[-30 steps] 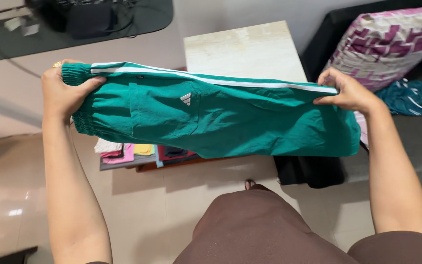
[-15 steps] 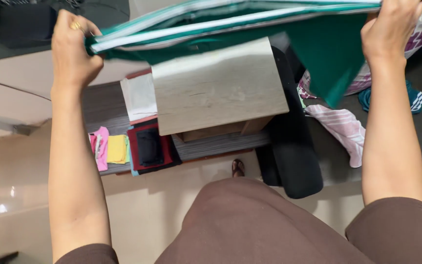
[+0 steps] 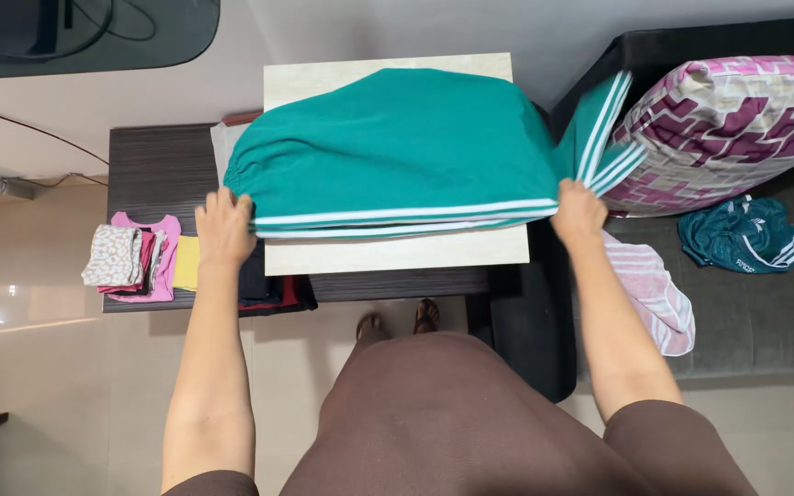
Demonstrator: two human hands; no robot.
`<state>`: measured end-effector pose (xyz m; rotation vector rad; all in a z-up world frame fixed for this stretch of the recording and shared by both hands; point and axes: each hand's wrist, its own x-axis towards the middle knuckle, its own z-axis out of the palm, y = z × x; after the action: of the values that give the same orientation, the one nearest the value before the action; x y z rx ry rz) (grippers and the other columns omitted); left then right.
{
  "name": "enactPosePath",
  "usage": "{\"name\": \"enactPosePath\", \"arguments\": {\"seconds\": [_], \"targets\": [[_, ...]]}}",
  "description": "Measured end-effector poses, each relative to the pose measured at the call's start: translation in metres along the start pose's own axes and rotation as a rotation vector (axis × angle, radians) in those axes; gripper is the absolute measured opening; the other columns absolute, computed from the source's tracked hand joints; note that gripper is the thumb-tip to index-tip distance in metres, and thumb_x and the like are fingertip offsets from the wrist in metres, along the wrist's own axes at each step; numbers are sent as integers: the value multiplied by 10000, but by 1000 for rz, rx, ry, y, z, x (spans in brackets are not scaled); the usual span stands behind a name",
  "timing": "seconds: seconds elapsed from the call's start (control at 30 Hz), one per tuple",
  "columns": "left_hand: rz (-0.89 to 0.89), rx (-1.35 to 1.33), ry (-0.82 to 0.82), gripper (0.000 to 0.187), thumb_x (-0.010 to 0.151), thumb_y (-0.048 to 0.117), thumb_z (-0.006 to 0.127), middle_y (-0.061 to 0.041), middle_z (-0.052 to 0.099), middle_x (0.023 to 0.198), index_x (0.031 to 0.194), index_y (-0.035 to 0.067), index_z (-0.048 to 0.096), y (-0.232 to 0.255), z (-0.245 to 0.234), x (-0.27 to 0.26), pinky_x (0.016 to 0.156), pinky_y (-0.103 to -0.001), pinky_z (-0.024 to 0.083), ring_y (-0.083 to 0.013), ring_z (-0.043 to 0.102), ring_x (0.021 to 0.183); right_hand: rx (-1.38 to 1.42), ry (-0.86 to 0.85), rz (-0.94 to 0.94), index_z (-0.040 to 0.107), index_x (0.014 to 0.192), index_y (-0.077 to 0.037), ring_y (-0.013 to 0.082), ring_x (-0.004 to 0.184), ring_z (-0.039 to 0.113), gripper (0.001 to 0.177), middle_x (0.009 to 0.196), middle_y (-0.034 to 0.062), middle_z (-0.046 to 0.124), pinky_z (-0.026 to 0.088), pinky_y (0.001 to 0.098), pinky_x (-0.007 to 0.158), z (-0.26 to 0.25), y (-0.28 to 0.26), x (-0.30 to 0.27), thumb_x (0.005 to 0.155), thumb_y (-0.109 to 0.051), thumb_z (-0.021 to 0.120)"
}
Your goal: The person folds several garments one by one on a small table, including black shorts, patterned shorts, green shorts, and a green tank top. Each item is smoothed, folded neatly, and placed into a drawer.
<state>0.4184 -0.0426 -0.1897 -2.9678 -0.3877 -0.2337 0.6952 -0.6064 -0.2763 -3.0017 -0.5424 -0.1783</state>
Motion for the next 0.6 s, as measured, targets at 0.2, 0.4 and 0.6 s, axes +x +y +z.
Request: {"name": "enactPosePath", "arguments": {"seconds": [0.2,0.4,0.6], "targets": [[55,-160,-53,496,587,155,877,-97,569,1064,1035,96,671,-10,10,-15,808,-466,451,-317,560,1065,21,-182,105,666,1054,-37,472,932,696,342,1040,239,701,548,593,780,15,-5,-1,939,-357,702],[133,-58,26,180,716,136,824,-10,610,1013,842,147,695,-17,-5,-9,847,-430,474,-284,596,1104,117,-323,362,666,1120,-91,469,1069,667,281,1135,237,708,528,573,898,-27,-14,1,921,-288,693],[174,-411,-4,371,728,285,860,-135,609,1015,950,54,673,17,-28,-6,775,-463,448,-334,572,967,361,-11,-13,536,1354,-106,401,1423,493,598,1500,173,520,442,534,1146,-71,-84,-17,771,-115,668]]}}
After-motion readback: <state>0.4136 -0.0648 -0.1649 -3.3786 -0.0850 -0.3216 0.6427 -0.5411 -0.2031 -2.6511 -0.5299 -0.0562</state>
